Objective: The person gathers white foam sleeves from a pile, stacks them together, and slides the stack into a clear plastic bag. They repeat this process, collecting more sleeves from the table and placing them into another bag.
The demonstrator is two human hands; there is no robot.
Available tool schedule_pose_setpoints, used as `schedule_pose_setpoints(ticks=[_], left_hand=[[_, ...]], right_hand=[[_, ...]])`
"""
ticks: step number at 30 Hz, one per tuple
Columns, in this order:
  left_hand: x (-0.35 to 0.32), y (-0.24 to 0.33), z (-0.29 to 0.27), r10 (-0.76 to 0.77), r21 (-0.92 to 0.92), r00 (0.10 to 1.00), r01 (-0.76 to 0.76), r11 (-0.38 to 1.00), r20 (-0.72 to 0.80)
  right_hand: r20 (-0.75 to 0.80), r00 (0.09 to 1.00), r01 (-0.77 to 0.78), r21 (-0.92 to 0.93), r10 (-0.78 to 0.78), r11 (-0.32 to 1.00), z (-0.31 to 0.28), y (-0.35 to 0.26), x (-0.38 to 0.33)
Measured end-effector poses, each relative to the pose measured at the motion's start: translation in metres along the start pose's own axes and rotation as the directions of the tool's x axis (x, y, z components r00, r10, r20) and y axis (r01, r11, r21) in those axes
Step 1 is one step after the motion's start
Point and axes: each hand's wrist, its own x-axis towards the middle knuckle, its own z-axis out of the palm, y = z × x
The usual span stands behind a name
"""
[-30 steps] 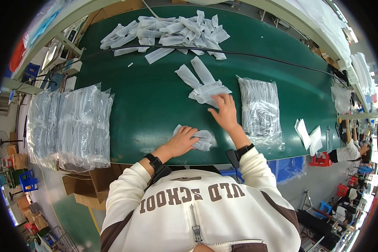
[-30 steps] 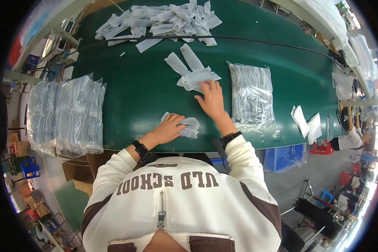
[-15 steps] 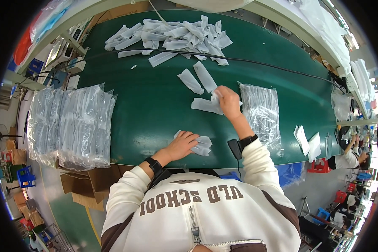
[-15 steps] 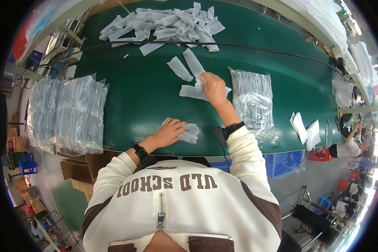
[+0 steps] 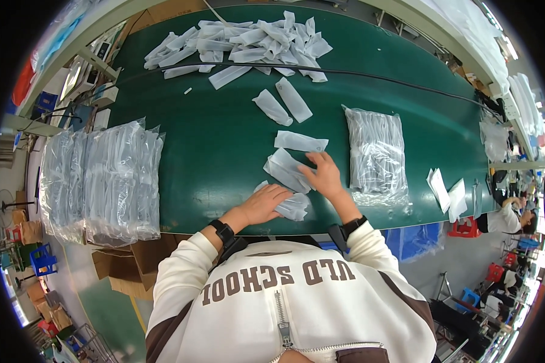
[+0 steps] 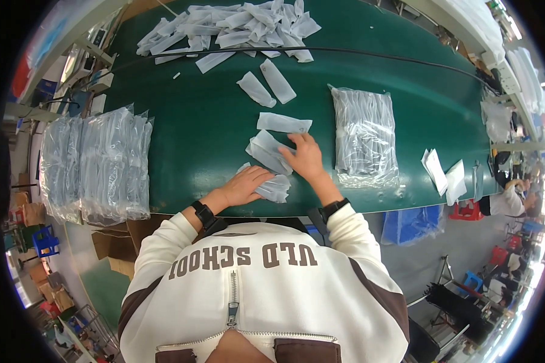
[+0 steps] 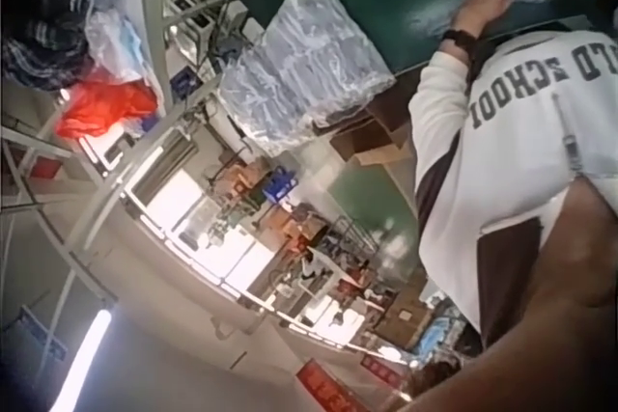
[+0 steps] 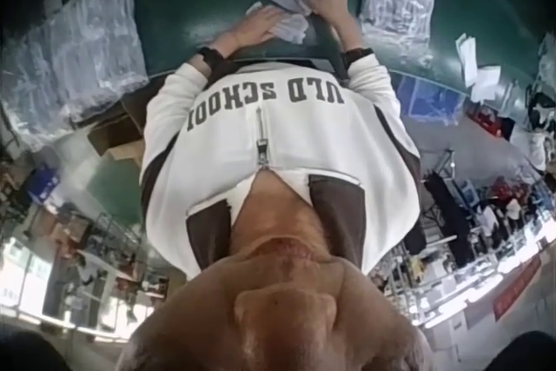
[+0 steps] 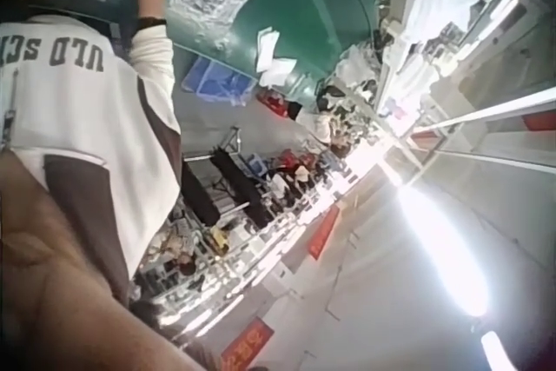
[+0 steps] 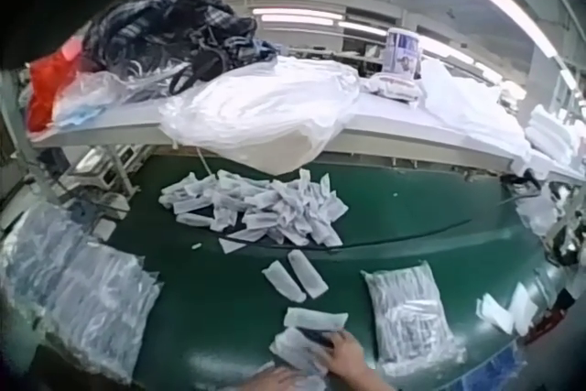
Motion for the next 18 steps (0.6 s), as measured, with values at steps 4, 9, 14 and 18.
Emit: schedule_pose_setpoints(ticks=[4,9,14,18], left_hand=[[0.001,0.004,-0.004,-0.006,-0.004,1.000,0.006,1.000,0.019],[-0.002,0.001,-0.004,0.038,0.028,0.999,-0.039,0.999,0.022],[-0.005,0.004,-0.011,0.027,0.006,0.996,-0.027,1.000,0.088],[-0.001,0.016,-0.018,0.134,0.204,0.988,-0.115,0.972,-0.080]], right_hand=[[0.014,0.999,0.046,-0.188,-0.045,0.981,-0.018,-0.002,-0.023],[0.095,0.981,0.184,-0.177,-0.169,0.967,-0.004,-0.031,-0.025],[0.237,0.949,0.290,-0.400,-0.208,0.869,0.017,-0.010,-0.027],[0.251,0.930,0.336,-0.282,-0.269,0.899,0.016,-0.006,-0.038]])
